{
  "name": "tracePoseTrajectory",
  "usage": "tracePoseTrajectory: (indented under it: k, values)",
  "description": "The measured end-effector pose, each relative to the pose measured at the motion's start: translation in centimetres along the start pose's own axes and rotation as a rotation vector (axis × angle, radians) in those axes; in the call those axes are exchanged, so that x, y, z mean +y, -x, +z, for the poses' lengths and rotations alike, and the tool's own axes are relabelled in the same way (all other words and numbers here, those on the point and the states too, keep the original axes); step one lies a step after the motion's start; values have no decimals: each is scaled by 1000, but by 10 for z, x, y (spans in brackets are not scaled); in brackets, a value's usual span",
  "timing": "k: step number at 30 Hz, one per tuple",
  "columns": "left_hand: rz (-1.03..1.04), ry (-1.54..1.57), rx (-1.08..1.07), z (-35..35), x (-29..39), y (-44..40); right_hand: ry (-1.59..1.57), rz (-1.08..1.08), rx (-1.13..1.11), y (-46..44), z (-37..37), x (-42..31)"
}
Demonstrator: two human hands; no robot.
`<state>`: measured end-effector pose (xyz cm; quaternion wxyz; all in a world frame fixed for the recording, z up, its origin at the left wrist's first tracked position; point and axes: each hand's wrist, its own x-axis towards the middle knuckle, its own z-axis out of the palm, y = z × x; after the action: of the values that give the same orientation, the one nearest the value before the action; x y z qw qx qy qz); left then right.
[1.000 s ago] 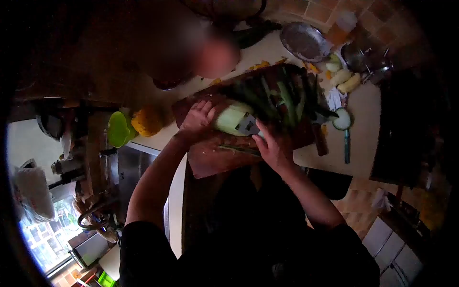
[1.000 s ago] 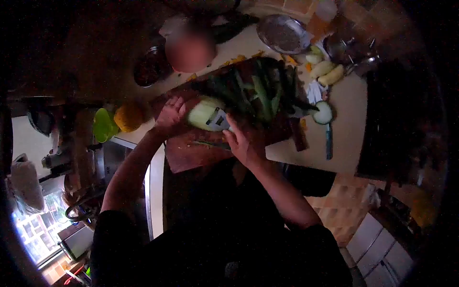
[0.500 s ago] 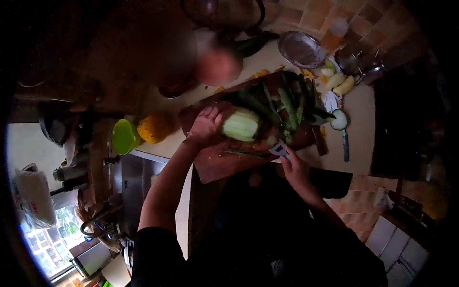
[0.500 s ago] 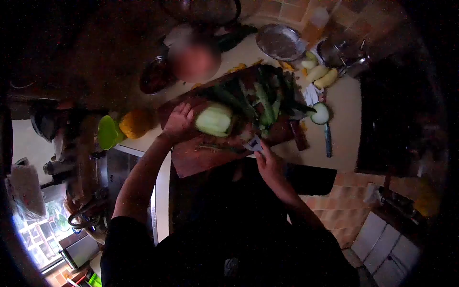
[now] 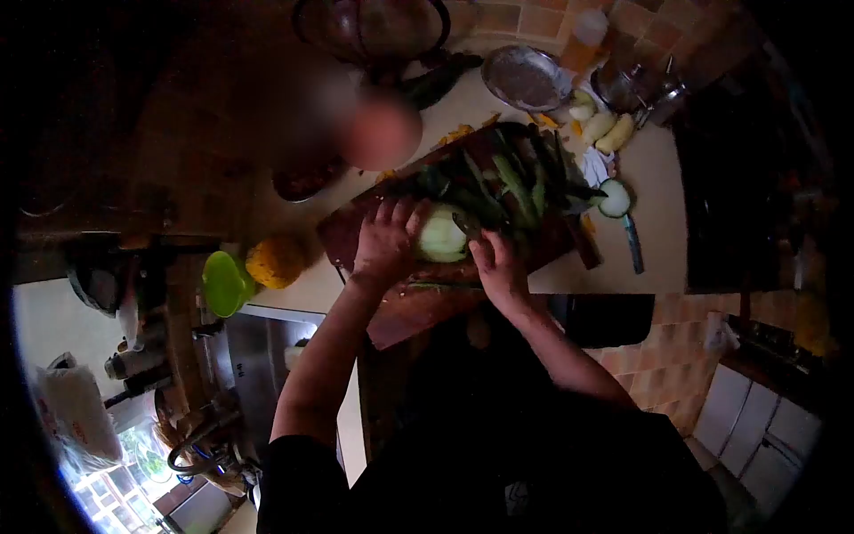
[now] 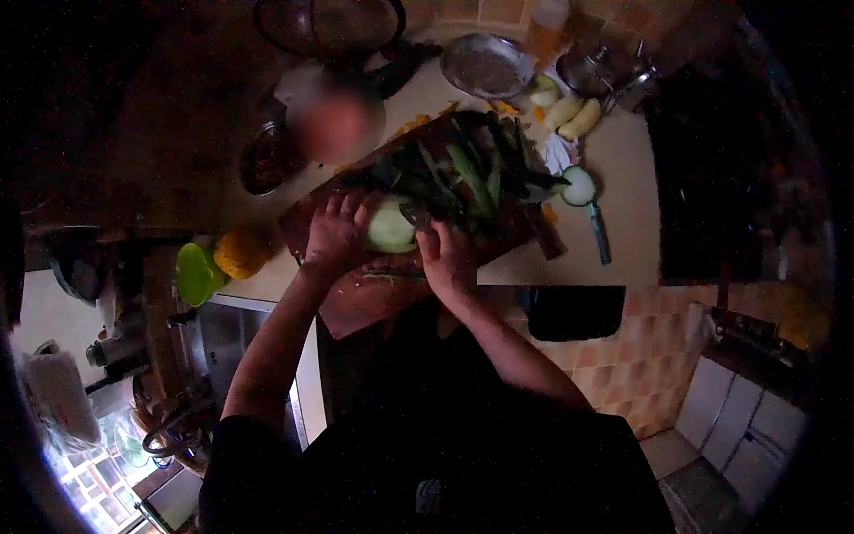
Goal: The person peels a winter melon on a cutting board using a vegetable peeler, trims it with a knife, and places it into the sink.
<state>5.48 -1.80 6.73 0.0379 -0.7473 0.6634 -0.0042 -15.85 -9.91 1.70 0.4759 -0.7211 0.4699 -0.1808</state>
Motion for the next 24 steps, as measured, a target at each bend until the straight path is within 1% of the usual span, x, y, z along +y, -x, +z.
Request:
tracePoseTrajectory:
  k: [1,5,6,9,10,13,14,17,18,21,22,24]
  values:
    - [-5,-9,14,-2,-1,-1,-2,-29,35,12,1,0]
    - [-60,37,17,2,1,-9,-78,98,-86,76,17,34]
    - [-74,17,15,0,2,-10,-70,119,-49,79,17,34]
    - [-96,-8,-17,-5,2,-11,-143,-25,129,34,1,0]
    - [-94,-9,-27,-6,3,-14,-139,97,52,21,-9,-26]
    - [-110,2,-3,-4,4,-14,9,13,103,-1,19,-14]
    - [-119,-16,-10,-3,3,-15,167,-165,333,11,46,11]
    - [-143,-20,-40,-3,6,-14,-117,-5,150,60,38,17]
    - [-143,2,-56,-12,7,-13,-92,88,39,67,33,18]
    - [-156,33,-120,-12,5,-17,-192,40,200,47,26,-10]
    - [-160,36,-151,-10,4,-16,-166,44,197,46,32,-13]
    - [-142,21,-103,-11,4,-11,-117,51,192,47,43,-21]
